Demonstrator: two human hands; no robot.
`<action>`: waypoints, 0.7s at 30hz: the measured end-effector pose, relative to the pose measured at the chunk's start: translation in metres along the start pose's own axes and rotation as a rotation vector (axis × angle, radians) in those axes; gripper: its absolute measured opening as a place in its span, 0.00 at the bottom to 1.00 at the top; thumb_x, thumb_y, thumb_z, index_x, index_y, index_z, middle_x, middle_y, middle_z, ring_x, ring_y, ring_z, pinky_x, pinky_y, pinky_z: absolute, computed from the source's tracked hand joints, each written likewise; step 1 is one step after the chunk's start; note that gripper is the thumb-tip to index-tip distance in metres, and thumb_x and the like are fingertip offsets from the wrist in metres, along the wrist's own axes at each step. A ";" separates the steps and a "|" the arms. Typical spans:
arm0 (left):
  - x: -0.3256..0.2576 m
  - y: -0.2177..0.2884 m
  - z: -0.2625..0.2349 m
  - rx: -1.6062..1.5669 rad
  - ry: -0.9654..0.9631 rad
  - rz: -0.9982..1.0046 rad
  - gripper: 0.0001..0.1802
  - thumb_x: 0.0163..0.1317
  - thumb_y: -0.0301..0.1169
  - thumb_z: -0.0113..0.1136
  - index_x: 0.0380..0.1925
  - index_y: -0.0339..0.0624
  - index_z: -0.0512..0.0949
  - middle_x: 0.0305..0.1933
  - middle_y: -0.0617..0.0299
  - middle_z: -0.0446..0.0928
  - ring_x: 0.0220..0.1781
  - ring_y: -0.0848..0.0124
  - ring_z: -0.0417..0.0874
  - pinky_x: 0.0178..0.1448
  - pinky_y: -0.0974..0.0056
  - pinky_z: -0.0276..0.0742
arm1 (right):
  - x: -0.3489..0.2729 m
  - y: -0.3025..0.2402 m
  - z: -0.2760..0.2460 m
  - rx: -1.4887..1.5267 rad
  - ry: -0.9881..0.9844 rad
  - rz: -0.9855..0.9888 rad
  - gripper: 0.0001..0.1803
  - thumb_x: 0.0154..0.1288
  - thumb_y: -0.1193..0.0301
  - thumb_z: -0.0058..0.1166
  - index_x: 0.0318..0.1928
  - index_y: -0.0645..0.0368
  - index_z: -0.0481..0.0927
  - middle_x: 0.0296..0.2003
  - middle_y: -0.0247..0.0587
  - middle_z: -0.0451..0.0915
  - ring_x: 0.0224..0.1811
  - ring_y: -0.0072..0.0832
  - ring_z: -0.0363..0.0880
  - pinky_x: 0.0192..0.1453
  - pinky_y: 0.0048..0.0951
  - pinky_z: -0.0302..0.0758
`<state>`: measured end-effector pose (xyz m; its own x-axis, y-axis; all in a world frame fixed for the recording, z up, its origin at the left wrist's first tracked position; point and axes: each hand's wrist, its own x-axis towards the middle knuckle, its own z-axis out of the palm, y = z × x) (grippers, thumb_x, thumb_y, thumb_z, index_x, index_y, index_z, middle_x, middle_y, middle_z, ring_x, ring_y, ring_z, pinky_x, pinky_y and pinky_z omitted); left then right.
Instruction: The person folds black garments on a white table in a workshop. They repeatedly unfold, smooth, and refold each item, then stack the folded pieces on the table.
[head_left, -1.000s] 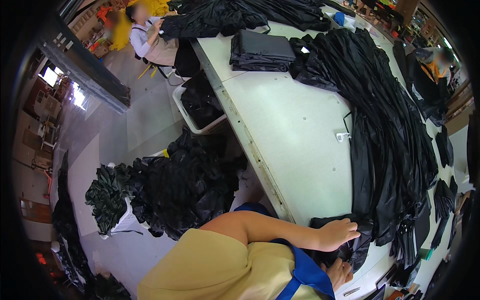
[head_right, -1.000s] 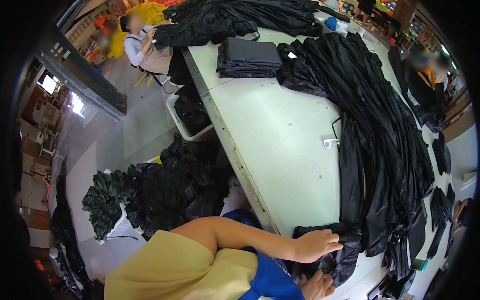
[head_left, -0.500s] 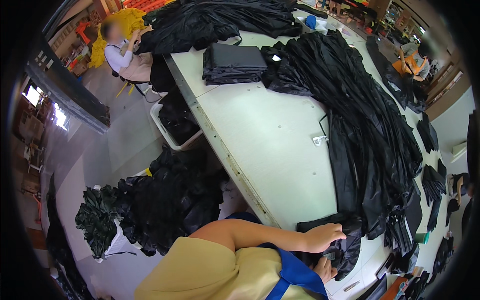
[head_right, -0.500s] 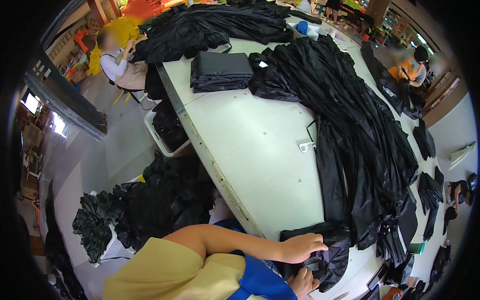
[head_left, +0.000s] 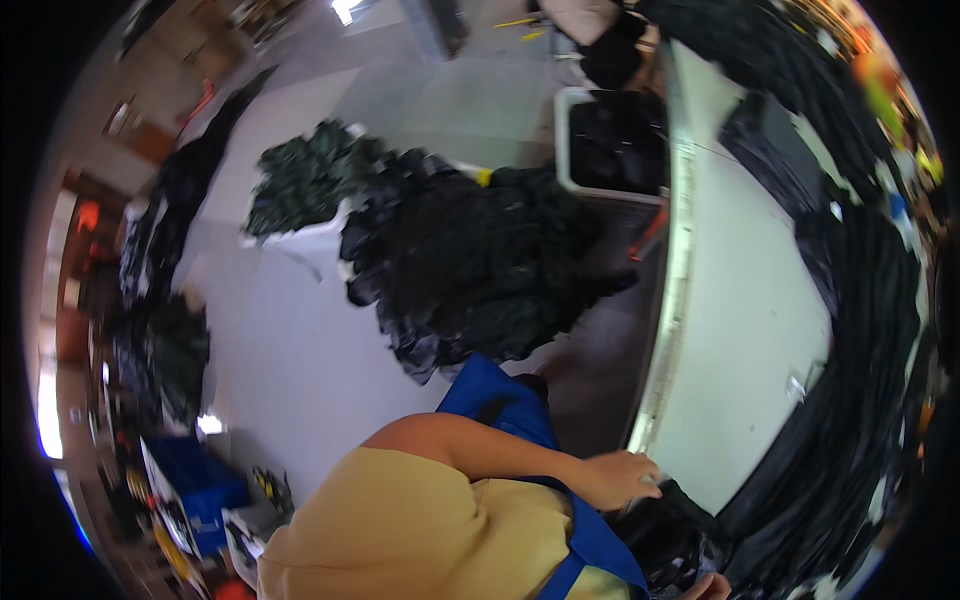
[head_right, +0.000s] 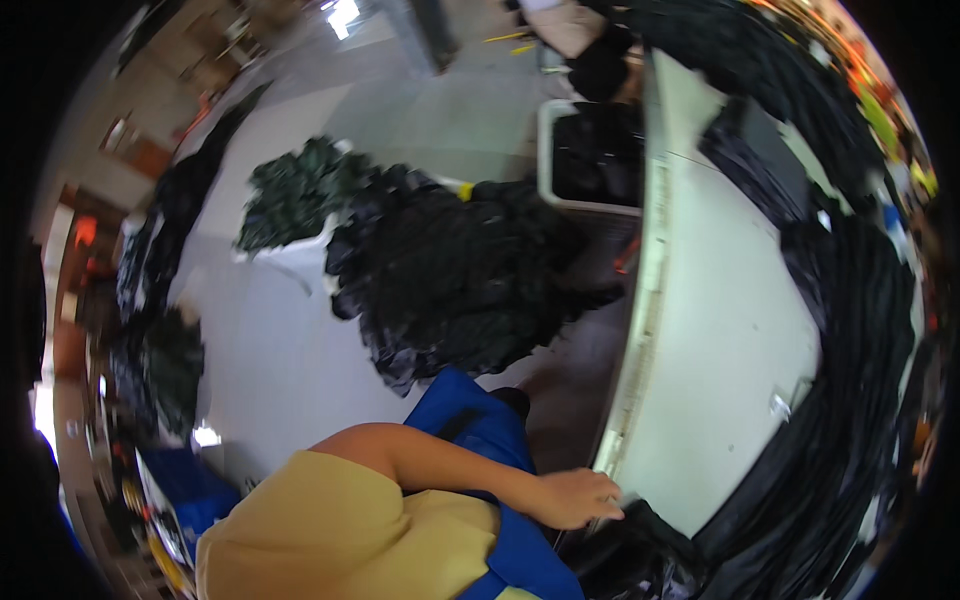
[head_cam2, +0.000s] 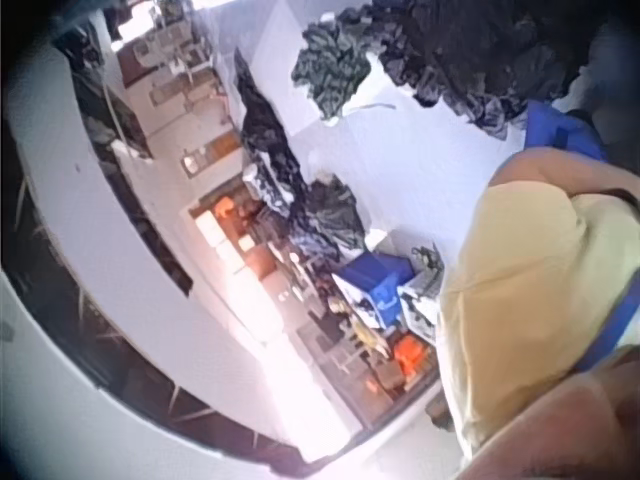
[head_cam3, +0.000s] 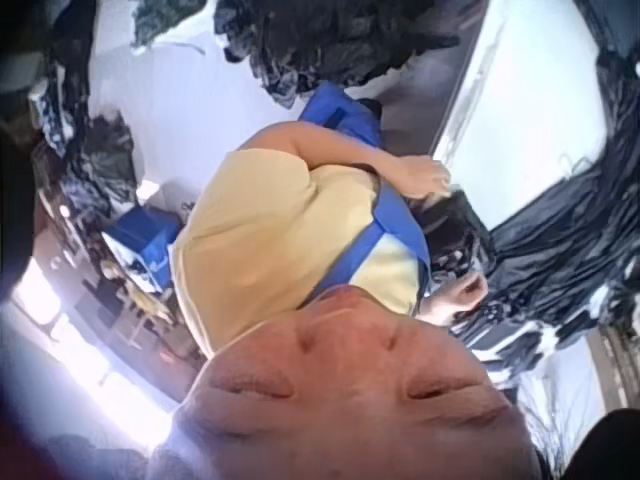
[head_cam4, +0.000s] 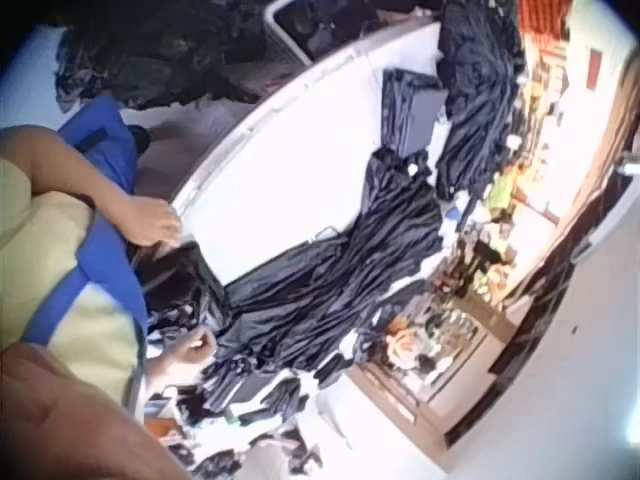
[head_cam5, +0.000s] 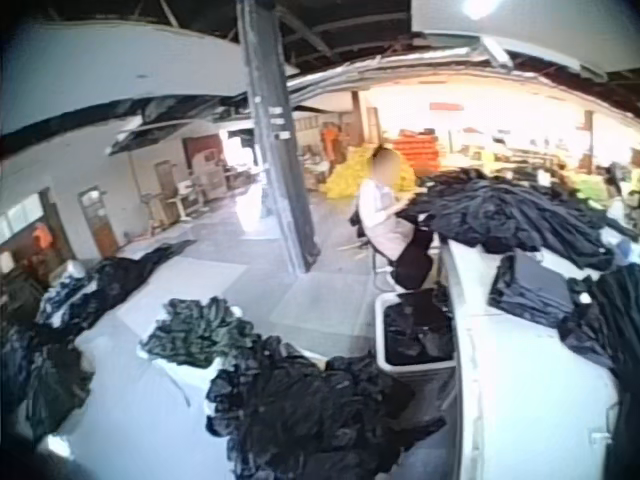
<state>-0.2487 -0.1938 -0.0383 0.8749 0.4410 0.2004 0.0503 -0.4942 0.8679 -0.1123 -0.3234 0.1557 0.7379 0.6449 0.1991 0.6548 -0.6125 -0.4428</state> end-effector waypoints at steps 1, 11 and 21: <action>-0.030 -0.005 -0.012 0.029 -0.011 -0.169 0.21 0.51 0.24 0.56 0.49 0.45 0.76 0.53 0.51 0.70 0.55 0.52 0.71 0.56 0.54 0.70 | 0.002 -0.015 0.005 0.062 -0.033 -0.045 0.08 0.66 0.72 0.56 0.36 0.65 0.77 0.28 0.40 0.77 0.27 0.27 0.71 0.33 0.27 0.71; -0.370 -0.006 -0.108 0.173 0.364 -1.210 0.22 0.56 0.30 0.55 0.54 0.48 0.75 0.53 0.54 0.72 0.57 0.54 0.72 0.58 0.53 0.71 | -0.067 -0.272 0.079 1.677 0.031 -1.232 0.15 0.62 0.59 0.56 0.42 0.56 0.74 0.46 0.41 0.76 0.46 0.26 0.75 0.44 0.33 0.73; -0.690 -0.001 -0.158 0.013 0.460 -1.563 0.20 0.59 0.34 0.53 0.53 0.50 0.75 0.51 0.52 0.74 0.56 0.51 0.75 0.56 0.49 0.73 | -0.309 -0.554 0.202 1.693 -0.292 -1.328 0.18 0.66 0.58 0.49 0.44 0.60 0.73 0.45 0.43 0.76 0.46 0.29 0.74 0.47 0.33 0.72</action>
<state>-0.9284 -0.3788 -0.1057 -0.2389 0.6635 -0.7091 0.7070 0.6193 0.3414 -0.7356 -0.0910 0.1627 -0.0489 0.3680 0.9286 -0.2262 0.9014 -0.3691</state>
